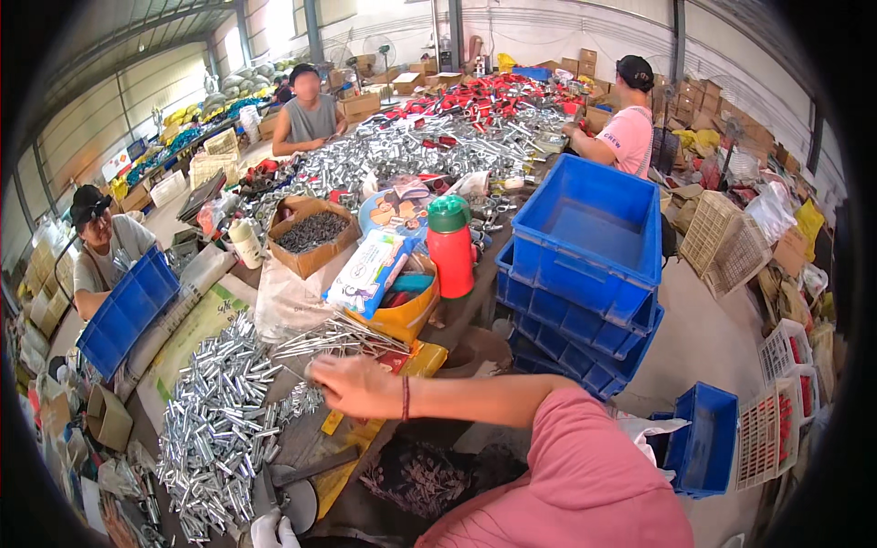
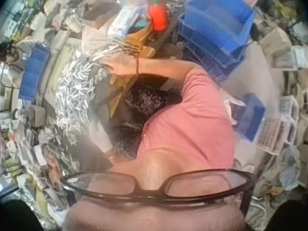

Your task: The person assembles small metal components by hand, using a hammer and a circular metal jig to join metal pins and metal plates.

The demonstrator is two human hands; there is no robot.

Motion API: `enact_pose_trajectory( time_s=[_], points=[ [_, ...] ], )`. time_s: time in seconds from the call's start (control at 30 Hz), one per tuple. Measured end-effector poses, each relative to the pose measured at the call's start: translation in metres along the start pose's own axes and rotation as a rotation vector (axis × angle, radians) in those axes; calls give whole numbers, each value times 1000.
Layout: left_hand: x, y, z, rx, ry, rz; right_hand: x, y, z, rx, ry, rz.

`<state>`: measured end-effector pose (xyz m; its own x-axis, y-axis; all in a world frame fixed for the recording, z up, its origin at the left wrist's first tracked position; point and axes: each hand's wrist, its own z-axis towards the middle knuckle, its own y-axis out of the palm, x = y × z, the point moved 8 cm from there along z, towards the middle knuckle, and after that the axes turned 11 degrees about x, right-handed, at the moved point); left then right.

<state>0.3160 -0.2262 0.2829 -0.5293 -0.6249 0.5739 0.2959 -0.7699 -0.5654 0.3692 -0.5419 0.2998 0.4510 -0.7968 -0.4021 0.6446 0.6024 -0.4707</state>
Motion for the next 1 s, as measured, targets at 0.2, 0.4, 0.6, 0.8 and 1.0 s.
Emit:
enact_pose_trajectory(
  time_s=[0.2, 0.4, 0.6, 0.8, 1.0],
  points=[
    [-10, -2, -1, -5, 64, 110, -80, 69, -32, -132, 164, 615],
    [5, -12, 2, 51, 162, 125, -103, 109, -57, -282, 10, 523],
    [-5, -17, -11, 4, 37, 58, -130, 104, -64, -434, -181, 285],
    [-18, -1, -13, 34, 6, 85, -127, 80, -57, -446, -283, 81],
    [-25, 0, -6, 48, -93, -23, -126, 67, -42, -419, -287, 105]
  ],
)
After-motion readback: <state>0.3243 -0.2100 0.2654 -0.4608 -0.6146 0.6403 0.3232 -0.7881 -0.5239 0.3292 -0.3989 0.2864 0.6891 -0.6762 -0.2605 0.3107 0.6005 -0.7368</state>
